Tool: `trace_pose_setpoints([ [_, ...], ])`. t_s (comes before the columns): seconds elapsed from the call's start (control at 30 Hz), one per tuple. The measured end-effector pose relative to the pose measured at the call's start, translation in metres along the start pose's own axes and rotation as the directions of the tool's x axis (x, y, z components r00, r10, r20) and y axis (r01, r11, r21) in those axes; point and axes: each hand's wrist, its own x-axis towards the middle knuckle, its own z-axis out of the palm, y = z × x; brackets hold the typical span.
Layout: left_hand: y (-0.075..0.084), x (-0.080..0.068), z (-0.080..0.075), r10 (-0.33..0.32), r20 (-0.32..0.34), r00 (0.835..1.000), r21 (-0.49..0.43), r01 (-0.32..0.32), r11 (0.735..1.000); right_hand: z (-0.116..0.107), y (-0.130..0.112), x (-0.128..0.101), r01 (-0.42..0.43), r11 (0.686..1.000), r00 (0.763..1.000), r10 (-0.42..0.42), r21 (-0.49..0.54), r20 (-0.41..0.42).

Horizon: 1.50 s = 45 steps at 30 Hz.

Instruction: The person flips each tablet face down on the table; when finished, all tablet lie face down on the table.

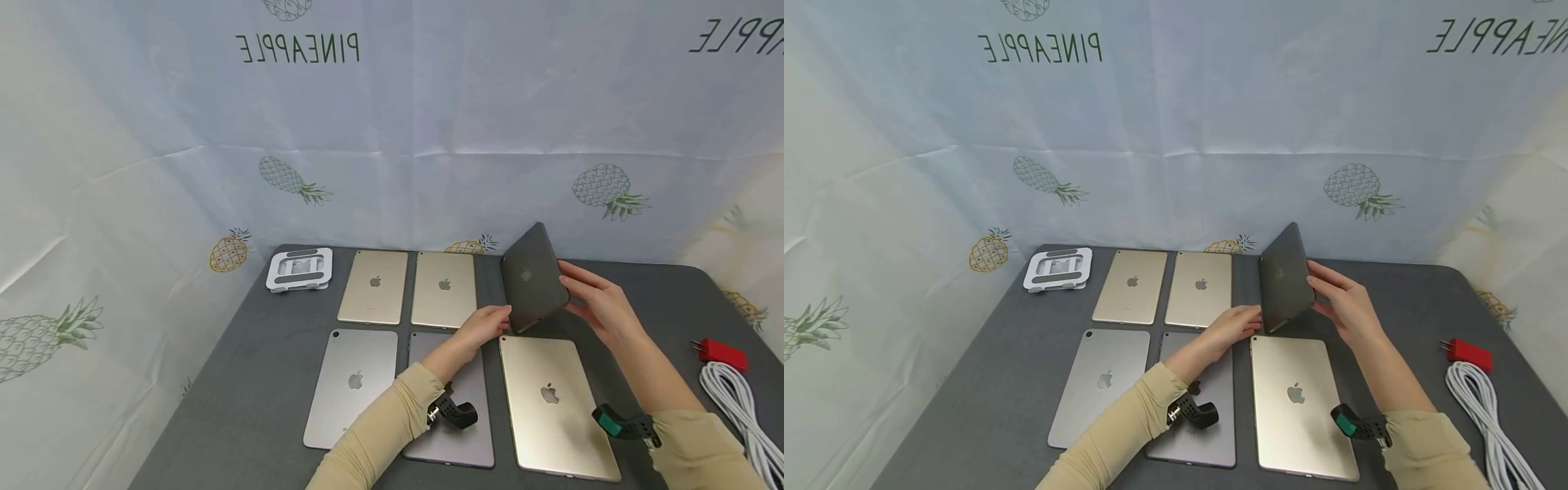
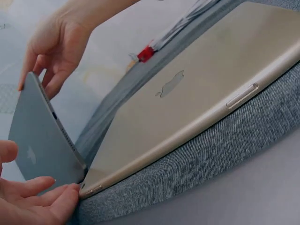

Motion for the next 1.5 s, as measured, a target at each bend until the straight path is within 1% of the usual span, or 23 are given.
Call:
trace_pose_setpoints([
  [0.13, 0.001, 0.000, -0.002, -0.016, 0.006, 1.000, -0.021, 0.016, 1.000, -0.005, 0.002, -0.002, 0.005, 0.999, 1.000, -0.004, 0.048, -0.015],
  [0.43, -0.001, -0.002, -0.005, -0.007, 0.008, 1.000, 0.005, 0.007, 1.000, -0.015, 0.013, -0.003, -0.027, 0.999, 0.997, 0.029, 0.038, -0.065],
  [0.63, -0.003, -0.005, -0.010, 0.006, 0.002, 1.000, 0.028, -0.006, 1.000, -0.024, 0.026, -0.001, -0.045, 0.999, 0.996, 0.044, -0.009, -0.072],
  [0.83, -0.004, -0.007, -0.013, 0.016, -0.003, 1.000, 0.031, -0.015, 0.999, -0.030, 0.036, 0.002, -0.069, 0.997, 0.996, 0.068, -0.029, -0.050],
  [0.87, -0.004, -0.007, -0.013, 0.016, -0.007, 1.000, 0.033, -0.016, 0.999, -0.031, 0.037, 0.003, -0.072, 0.997, 0.996, 0.070, -0.038, -0.048],
  [0.93, -0.004, -0.008, -0.014, 0.017, -0.012, 1.000, 0.036, -0.017, 0.999, -0.031, 0.041, 0.006, -0.079, 0.992, 0.996, 0.075, -0.098, -0.046],
  [1.0, -0.005, -0.009, -0.014, 0.016, -0.020, 1.000, 0.038, -0.015, 0.999, -0.032, 0.044, 0.008, -0.094, 0.977, 0.995, 0.086, -0.193, -0.050],
  [1.1, -0.006, -0.010, -0.014, 0.010, -0.022, 1.000, 0.047, -0.009, 0.999, -0.034, 0.048, 0.009, -0.123, 0.931, 0.992, 0.110, -0.342, -0.057],
  [1.17, -0.006, -0.010, -0.014, 0.005, -0.025, 1.000, 0.051, -0.004, 0.999, -0.034, 0.050, 0.008, -0.136, 0.902, 0.991, 0.126, -0.409, -0.052],
  [1.23, -0.007, -0.010, -0.014, 0.005, -0.027, 1.000, 0.058, -0.003, 0.998, -0.034, 0.051, 0.008, -0.143, 0.883, 0.989, 0.137, -0.446, -0.046],
  [1.33, -0.007, -0.009, -0.014, 0.008, -0.029, 1.000, 0.065, -0.006, 0.998, -0.034, 0.053, 0.008, -0.145, 0.867, 0.989, 0.143, -0.477, -0.042],
  [1.43, -0.007, -0.010, -0.014, 0.011, -0.032, 0.999, 0.075, -0.008, 0.997, -0.033, 0.053, 0.008, -0.127, 0.847, 0.992, 0.120, -0.517, -0.047],
  [1.5, -0.008, -0.010, -0.015, 0.015, -0.034, 0.999, 0.080, -0.013, 0.997, -0.032, 0.054, 0.007, -0.110, 0.823, 0.994, 0.099, -0.558, -0.049],
])
